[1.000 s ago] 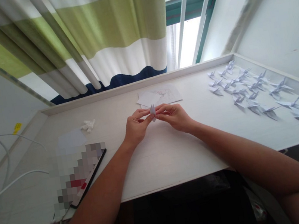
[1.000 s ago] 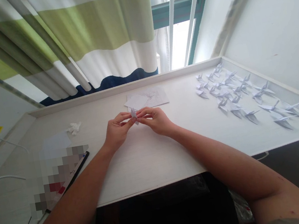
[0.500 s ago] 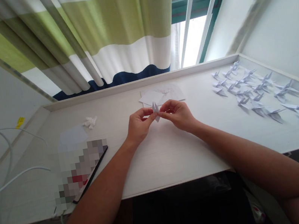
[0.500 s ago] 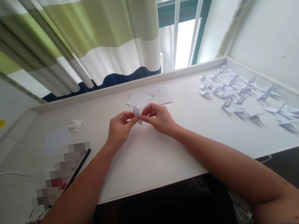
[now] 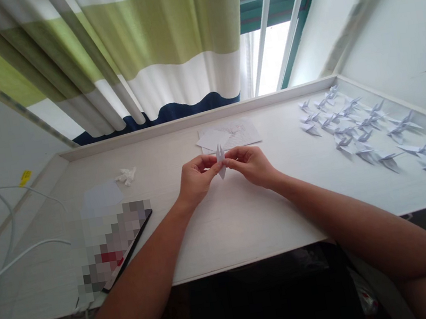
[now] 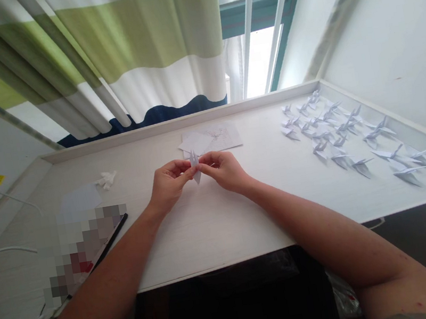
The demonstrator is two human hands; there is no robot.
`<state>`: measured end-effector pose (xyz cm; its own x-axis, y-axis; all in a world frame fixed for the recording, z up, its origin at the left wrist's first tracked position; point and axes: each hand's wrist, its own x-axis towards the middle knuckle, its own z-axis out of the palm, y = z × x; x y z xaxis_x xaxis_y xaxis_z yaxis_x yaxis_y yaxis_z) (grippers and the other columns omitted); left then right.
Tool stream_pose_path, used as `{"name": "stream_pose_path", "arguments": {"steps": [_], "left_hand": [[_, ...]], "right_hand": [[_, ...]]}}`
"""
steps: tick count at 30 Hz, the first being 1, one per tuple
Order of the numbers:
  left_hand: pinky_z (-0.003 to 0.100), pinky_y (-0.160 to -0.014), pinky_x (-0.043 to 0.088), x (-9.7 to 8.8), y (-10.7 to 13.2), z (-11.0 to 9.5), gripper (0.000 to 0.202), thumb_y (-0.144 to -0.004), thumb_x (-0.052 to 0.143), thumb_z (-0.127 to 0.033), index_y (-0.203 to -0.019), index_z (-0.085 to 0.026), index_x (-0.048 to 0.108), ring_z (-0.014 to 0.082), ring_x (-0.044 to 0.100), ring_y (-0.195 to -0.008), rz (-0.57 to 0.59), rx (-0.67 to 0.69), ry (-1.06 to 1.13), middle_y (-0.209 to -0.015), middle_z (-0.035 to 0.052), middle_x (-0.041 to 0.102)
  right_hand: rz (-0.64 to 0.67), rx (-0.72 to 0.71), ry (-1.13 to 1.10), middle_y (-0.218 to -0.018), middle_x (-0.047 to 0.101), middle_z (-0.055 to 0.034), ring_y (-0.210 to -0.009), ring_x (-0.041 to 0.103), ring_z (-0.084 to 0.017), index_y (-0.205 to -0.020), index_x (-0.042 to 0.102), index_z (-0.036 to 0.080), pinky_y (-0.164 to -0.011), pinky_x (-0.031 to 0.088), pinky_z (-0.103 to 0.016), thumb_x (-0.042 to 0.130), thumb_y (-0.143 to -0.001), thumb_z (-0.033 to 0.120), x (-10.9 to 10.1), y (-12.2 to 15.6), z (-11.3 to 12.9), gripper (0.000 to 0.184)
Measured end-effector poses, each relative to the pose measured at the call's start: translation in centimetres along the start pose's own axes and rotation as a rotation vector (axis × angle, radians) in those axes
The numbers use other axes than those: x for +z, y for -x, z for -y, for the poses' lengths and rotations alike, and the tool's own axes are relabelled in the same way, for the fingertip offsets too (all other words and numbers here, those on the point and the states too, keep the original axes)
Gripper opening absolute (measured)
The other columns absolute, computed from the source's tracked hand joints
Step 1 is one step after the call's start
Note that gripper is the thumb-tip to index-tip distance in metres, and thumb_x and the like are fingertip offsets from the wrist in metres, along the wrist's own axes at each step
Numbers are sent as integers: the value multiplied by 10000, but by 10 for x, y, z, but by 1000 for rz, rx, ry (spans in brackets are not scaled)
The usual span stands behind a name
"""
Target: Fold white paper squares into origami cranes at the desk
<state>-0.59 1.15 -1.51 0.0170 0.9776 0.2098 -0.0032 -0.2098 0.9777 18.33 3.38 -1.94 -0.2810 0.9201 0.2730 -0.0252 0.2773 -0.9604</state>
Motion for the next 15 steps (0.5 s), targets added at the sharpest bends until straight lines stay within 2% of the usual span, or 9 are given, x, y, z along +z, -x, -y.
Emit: {"name": "stream_pose_path", "arguments": {"steps": [7,12,15], "left_hand": [[304,-709,558,0,1,-5,345,-679,978,-459,-806,-182,815,161,689,-728,41,-39,-13,-814,47,792],[324,-725,567,1,1,-9,390,-641,995,-470,-798,-176,792,181,713,-753,71,-114,57,-822,56,796],[315,-728,559,1,0,-7,391,-634,995,-468,-798,-183,783,177,715,-764,73,-171,82,-832,53,796]], "right_hand": [[17,-5,26,-847,783,-47,-779,679,-195,-834,762,198,-741,525,-352,826,-829,504,0,1,-1,314],[94,27,-87,-845,764,-41,-808,690,-197,-859,741,199,-784,546,-360,832,-822,471,-1,0,1,289],[111,41,-82,-866,762,-43,-821,684,-192,-868,740,197,-801,551,-356,829,-827,483,-2,0,3,302]]}}
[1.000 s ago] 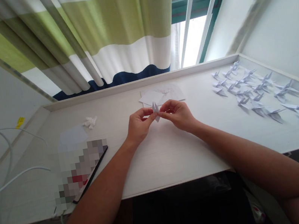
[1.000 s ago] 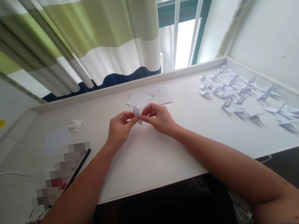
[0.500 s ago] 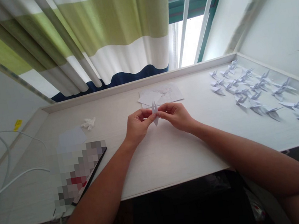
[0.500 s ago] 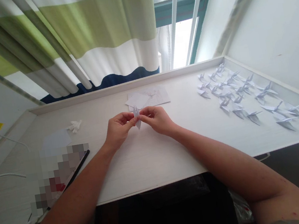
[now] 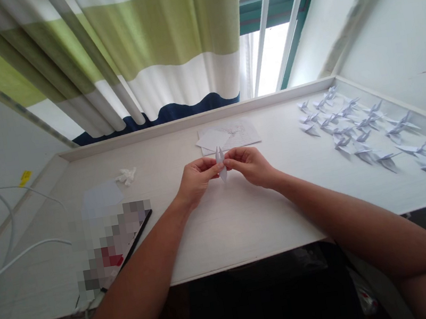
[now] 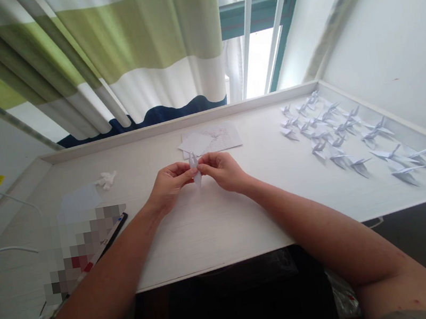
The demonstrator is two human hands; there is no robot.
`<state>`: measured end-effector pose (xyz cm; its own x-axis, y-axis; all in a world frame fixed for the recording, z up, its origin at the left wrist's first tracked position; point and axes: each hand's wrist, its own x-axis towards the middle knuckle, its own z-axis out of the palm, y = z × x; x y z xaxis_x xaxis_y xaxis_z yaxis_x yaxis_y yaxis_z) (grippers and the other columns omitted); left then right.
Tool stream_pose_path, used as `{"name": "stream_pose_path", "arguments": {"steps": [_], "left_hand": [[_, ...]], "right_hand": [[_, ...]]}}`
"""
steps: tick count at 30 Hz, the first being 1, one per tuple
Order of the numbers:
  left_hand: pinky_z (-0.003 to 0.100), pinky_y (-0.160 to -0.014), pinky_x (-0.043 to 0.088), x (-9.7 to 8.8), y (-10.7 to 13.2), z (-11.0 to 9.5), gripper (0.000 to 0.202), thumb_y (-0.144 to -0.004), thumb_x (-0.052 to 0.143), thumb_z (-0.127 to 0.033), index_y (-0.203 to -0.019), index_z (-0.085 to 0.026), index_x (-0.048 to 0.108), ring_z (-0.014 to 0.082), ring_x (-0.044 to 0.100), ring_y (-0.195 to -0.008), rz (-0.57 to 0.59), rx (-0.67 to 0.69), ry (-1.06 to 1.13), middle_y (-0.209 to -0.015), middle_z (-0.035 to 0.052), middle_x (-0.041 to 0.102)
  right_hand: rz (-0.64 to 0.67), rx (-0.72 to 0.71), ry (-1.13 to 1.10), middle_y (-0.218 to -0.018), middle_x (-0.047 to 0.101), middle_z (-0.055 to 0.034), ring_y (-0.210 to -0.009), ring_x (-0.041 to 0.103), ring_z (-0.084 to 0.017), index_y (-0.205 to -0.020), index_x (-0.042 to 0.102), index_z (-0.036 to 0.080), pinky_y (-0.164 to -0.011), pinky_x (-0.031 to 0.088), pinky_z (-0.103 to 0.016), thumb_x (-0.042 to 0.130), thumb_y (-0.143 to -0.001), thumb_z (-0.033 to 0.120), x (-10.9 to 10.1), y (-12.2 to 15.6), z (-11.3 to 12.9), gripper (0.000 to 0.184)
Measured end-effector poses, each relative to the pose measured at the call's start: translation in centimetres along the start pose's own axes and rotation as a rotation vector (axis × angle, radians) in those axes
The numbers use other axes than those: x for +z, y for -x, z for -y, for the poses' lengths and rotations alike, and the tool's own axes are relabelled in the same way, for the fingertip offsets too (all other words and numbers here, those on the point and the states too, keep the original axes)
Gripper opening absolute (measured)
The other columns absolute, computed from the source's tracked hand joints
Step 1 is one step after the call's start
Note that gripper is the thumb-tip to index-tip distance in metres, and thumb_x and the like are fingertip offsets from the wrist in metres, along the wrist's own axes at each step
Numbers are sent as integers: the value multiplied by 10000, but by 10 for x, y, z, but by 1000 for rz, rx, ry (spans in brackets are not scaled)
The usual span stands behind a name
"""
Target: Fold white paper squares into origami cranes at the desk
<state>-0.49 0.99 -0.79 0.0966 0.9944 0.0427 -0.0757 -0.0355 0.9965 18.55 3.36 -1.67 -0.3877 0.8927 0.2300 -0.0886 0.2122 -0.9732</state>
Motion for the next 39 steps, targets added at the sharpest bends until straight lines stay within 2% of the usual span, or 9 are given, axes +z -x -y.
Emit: {"name": "stream_pose_path", "arguments": {"steps": [5,11,16,19,25,32,37,39], "left_hand": [[295,-731,522,0,0,2,418,-586,1011,-468,-779,-169,792,151,661,-740,-20,-29,-9,-797,44,774],[295,-742,511,2,2,0,473,-598,991,-542,-816,-170,797,152,628,-767,5,-57,-15,-827,37,755],[287,-734,501,1,2,1,486,-671,933,-615,-827,-169,820,160,619,-796,86,-59,-70,-890,65,772],[288,-713,489,0,2,2,476,-719,895,-629,-819,-170,821,164,611,-780,105,-37,-118,-860,63,762],[307,-720,481,-4,0,3,426,-773,846,-581,-819,-158,826,173,616,-747,158,-47,-173,-781,63,738],[320,-755,507,-4,0,0,379,-739,870,-526,-814,-158,818,190,657,-796,115,-90,-123,-838,77,770],[310,-734,508,-3,1,-1,383,-732,889,-518,-829,-156,810,192,686,-797,125,-82,-107,-847,87,782],[309,-712,506,-3,1,-3,385,-750,882,-522,-832,-154,807,201,705,-795,104,-87,-127,-860,100,791]], "right_hand": [[-29,19,98,-818,753,-43,-777,655,-178,-809,734,183,-755,519,-331,794,-840,518,-1,0,-2,341],[-70,-21,178,-793,741,-36,-741,622,-172,-784,720,188,-720,483,-327,774,-839,490,-3,-2,-4,312],[-40,-31,183,-792,741,-30,-730,608,-166,-790,731,191,-711,467,-324,756,-841,453,-5,-2,0,268],[-31,-19,185,-794,746,-31,-738,612,-166,-791,743,187,-712,463,-320,750,-836,441,-5,-2,2,258],[-21,-12,233,-725,736,-27,-707,614,-162,-712,733,190,-686,445,-309,720,-839,373,-4,-2,5,223],[-38,-29,245,-774,774,-47,-704,644,-170,-783,756,190,-662,468,-310,778,-833,451,-5,-4,-2,266],[-8,-36,237,-786,777,-56,-739,686,-191,-810,744,192,-671,499,-319,784,-854,494,-7,-5,-6,308],[-44,-59,265,-790,766,-49,-733,681,-189,-828,722,196,-652,500,-315,799,-850,481,-7,-4,-6,296]]}}
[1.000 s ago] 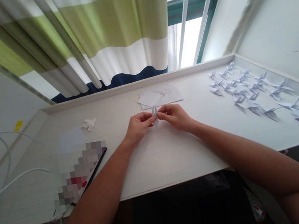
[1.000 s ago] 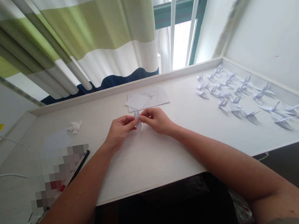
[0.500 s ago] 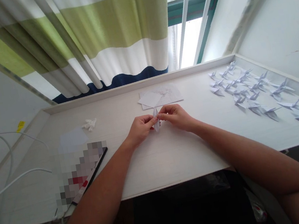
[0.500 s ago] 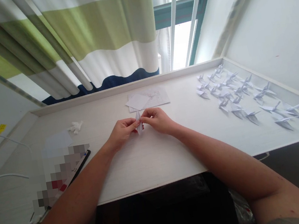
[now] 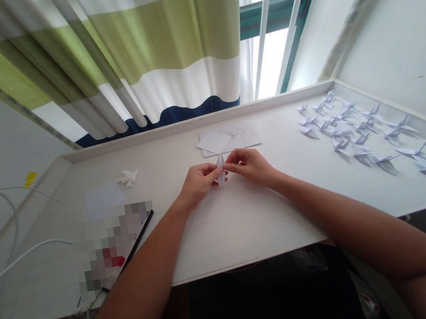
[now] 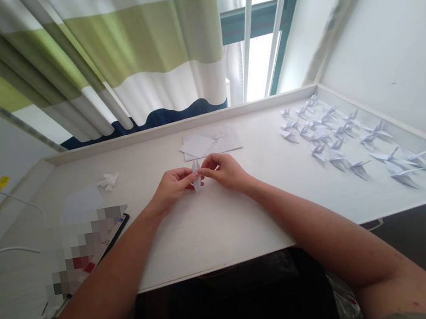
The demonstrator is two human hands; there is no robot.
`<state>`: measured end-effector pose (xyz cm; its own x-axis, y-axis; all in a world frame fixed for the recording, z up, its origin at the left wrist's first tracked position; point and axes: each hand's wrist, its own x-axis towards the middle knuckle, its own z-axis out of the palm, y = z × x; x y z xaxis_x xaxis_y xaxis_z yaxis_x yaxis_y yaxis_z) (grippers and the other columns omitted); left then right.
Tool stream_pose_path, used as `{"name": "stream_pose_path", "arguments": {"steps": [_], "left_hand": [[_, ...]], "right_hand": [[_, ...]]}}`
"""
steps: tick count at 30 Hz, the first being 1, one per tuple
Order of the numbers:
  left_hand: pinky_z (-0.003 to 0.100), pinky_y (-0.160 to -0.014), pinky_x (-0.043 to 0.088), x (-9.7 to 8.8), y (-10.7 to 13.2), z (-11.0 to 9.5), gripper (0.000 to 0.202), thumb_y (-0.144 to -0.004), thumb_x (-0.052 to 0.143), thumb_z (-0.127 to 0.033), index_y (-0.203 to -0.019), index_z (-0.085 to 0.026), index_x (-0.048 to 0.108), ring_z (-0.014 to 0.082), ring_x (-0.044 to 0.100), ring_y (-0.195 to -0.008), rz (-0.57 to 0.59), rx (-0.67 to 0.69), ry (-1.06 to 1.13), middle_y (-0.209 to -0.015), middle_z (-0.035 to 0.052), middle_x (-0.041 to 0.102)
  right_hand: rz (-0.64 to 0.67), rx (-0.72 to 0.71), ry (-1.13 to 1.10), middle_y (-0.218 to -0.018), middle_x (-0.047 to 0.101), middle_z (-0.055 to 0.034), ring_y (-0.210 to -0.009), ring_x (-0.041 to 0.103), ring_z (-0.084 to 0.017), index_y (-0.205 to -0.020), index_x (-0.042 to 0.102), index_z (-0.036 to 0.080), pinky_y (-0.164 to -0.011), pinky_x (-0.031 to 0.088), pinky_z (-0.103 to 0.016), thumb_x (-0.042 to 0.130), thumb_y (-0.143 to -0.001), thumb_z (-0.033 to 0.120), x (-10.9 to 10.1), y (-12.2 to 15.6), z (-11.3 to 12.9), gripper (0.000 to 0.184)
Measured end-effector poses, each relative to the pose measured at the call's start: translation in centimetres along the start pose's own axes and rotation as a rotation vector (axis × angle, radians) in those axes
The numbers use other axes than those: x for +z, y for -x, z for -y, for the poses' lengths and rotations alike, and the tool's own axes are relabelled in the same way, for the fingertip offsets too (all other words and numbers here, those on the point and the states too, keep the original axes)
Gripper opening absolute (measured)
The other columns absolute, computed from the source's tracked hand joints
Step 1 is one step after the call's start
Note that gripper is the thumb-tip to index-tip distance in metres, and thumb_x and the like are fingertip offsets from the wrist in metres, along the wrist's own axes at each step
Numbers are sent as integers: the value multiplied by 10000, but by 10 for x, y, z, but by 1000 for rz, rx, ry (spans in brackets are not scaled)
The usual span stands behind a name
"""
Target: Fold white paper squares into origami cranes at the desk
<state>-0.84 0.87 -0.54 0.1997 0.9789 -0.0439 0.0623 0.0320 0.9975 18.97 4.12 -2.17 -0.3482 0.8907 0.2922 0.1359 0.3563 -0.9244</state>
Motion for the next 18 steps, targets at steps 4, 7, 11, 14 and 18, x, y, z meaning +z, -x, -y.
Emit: {"name": "stream_pose_path", "arguments": {"steps": [4,7,11,14,18], "left_hand": [[311,-675,511,-2,0,-1,375,-756,884,-507,-816,-148,793,221,738,-778,-88,-68,30,-857,117,797],[317,-713,537,-3,-1,-1,370,-733,898,-493,-822,-145,809,204,721,-768,-87,-100,78,-845,109,797],[335,-782,559,-2,0,-3,341,-715,896,-461,-817,-146,817,204,719,-789,-86,-136,131,-851,106,799],[349,-816,569,-1,1,-5,298,-724,877,-419,-821,-145,815,213,724,-808,-98,-148,154,-828,99,793],[329,-772,554,0,2,-3,235,-756,832,-385,-808,-156,816,191,697,-762,-106,-130,125,-805,81,782]], "right_hand": [[-15,-122,122,-801,732,-23,-729,652,-170,-911,736,210,-687,529,-323,795,-878,381,3,4,4,184],[111,-223,198,-867,731,-32,-787,664,-176,-975,776,225,-738,552,-332,756,-918,288,3,6,6,88],[180,-283,286,-977,737,-56,-881,679,-201,-1063,797,243,-795,569,-352,744,-935,233,1,6,3,139],[200,-320,319,-1030,722,-72,-920,677,-222,-1099,809,254,-822,573,-371,760,-937,250,-1,6,0,169],[181,-344,339,-993,699,-73,-912,667,-231,-1078,822,265,-834,563,-381,721,-978,266,1,6,-2,142]]}}
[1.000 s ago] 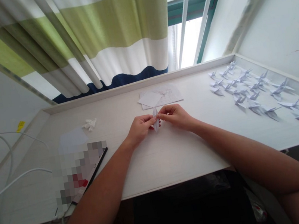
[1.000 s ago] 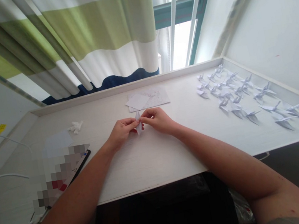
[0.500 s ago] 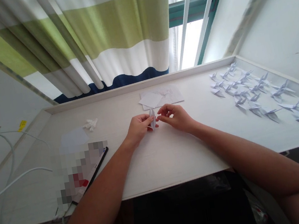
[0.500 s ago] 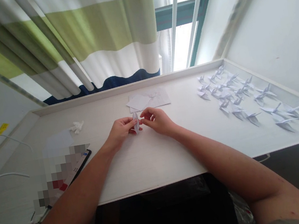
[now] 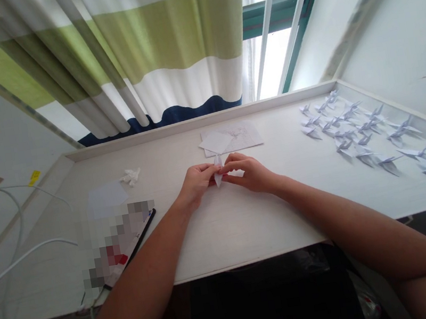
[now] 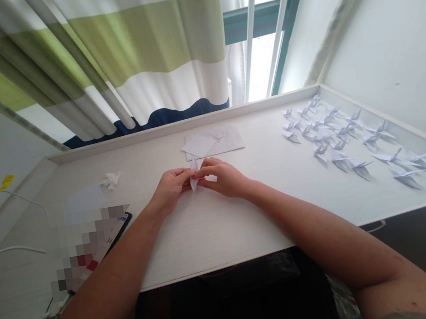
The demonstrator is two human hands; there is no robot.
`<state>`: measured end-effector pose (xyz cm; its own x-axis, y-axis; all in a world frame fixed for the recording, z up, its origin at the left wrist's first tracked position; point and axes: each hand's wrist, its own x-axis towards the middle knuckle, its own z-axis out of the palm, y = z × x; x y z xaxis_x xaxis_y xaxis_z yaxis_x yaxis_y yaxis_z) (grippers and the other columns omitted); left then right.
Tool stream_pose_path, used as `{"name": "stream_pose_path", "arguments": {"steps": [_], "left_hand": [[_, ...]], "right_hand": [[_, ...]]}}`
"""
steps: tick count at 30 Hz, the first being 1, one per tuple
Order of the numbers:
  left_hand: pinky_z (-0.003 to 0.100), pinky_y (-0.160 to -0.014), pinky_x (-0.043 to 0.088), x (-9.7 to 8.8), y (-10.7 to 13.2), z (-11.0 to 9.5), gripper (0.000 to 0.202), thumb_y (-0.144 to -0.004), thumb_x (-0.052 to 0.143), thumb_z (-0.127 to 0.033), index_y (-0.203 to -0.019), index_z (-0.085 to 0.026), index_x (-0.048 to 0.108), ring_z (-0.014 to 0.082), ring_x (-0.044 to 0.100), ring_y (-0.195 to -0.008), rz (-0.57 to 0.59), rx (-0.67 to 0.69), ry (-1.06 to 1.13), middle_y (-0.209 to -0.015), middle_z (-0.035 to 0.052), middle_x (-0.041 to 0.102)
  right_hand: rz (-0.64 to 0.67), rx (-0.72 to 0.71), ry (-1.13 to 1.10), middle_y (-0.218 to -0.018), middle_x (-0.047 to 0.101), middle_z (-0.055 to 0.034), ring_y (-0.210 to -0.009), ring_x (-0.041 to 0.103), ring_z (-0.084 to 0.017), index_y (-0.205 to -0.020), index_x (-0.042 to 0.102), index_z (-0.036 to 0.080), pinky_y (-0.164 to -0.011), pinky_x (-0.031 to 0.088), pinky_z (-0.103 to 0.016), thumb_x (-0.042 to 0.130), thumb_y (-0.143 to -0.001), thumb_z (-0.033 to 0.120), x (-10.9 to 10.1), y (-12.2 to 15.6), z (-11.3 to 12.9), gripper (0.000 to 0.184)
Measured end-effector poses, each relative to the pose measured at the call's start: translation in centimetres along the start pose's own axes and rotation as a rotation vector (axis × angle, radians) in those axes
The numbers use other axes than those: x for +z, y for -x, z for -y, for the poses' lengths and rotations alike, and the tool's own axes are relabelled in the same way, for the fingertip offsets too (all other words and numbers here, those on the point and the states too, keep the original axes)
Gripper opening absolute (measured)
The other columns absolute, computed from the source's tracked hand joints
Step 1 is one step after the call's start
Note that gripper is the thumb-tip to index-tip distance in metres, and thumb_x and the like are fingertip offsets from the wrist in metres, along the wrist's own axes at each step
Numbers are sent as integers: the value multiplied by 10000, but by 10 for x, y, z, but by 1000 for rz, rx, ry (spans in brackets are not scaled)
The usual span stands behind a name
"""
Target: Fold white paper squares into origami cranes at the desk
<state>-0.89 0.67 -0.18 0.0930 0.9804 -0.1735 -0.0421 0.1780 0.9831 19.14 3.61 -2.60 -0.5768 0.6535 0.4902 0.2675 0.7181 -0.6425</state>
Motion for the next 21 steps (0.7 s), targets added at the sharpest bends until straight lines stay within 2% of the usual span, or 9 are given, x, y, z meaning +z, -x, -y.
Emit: {"name": "stream_pose_path", "arguments": {"steps": [7,15,18,21], "left_hand": [[326,-690,520,-1,-5,10,249,-795,808,-410,-718,-176,772,194,663,-701,-23,49,-86,-715,67,745],[354,-813,545,1,-2,8,440,-713,914,-554,-836,-151,787,186,668,-775,17,45,13,-810,65,755],[361,-860,528,-1,-3,8,494,-692,926,-598,-865,-164,767,201,677,-839,62,54,17,-850,67,762],[368,-894,501,-4,-3,7,499,-703,919,-612,-894,-181,756,213,673,-889,139,47,0,-924,78,777]], "right_hand": [[24,-39,-3,-978,679,-71,-911,656,-227,-1053,827,261,-841,553,-375,726,-982,269,3,0,3,124],[24,-60,43,-967,693,-73,-891,647,-224,-1042,831,262,-816,536,-377,709,-997,290,3,0,1,133],[-72,-9,28,-918,702,-64,-849,640,-216,-967,804,252,-791,535,-372,700,-997,344,3,-1,5,142],[-250,117,-42,-890,717,-55,-822,647,-207,-957,764,234,-772,545,-367,715,-970,369,0,-3,9,144]]}}
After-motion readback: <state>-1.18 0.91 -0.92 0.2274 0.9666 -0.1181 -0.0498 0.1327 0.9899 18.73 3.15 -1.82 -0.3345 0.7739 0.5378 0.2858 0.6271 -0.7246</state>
